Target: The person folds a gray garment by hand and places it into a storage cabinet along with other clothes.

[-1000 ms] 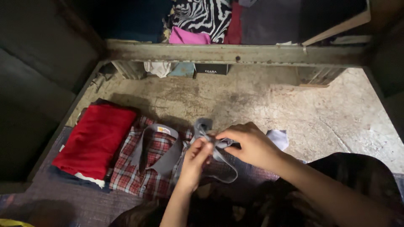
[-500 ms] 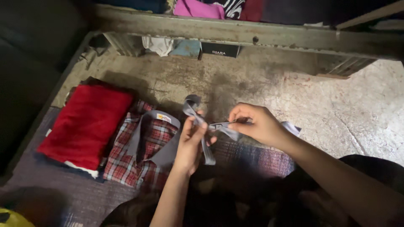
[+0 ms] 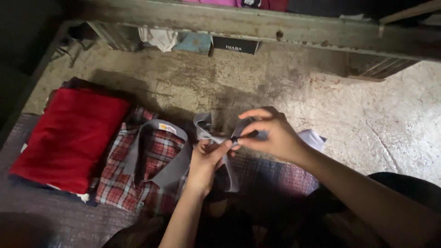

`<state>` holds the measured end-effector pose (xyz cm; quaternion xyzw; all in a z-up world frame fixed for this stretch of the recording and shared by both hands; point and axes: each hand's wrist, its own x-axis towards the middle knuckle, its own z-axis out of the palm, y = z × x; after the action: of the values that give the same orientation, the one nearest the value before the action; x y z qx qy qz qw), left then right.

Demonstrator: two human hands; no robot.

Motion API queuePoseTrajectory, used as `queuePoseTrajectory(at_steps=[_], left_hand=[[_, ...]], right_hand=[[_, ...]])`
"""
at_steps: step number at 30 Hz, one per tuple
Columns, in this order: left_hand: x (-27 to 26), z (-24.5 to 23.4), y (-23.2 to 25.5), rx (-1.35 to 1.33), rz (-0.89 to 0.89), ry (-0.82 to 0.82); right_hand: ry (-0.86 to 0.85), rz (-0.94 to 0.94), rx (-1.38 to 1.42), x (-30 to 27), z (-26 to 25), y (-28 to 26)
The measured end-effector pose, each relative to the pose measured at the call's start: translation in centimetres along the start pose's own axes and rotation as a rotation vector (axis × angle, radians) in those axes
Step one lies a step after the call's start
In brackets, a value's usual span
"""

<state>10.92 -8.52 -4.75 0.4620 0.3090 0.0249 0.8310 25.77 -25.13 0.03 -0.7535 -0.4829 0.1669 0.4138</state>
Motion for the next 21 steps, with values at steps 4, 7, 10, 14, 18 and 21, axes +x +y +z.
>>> queuePoseTrajectory(at_steps=[4, 7, 10, 14, 18, 21], left_hand=[[-0.4, 0.6, 0.0, -0.069, 0.029, -0.132], [-0.3, 1.0, -0.4, -0.094, 0.084, -0.188], [-0.1, 1.0, -0.8, -0.082, 0.16, -0.167], [-0.1, 0.9, -0.8, -0.087, 0.222, -0.131], [-0.1, 0.4, 0.0, -0.069, 0.202, -0.037], [-0.2, 0.0, 0.6, -0.085, 0.257, -0.082]], right_hand=[[-0.013, 0.071, 0.037, 0.0, 0.0, 1.1], [-0.023, 0.028, 0.001, 0.0, 0.5, 1.2], [0.026, -0.021, -0.101, -0.3, 0.9, 0.8], [0.059, -0.015, -0.172, -0.1, 1.1, 1.3], [0.074, -0.013, -0.267, 0.3, 0.1, 2.7], [0.069, 0.078, -0.234, 0.2, -1.7, 2.9]])
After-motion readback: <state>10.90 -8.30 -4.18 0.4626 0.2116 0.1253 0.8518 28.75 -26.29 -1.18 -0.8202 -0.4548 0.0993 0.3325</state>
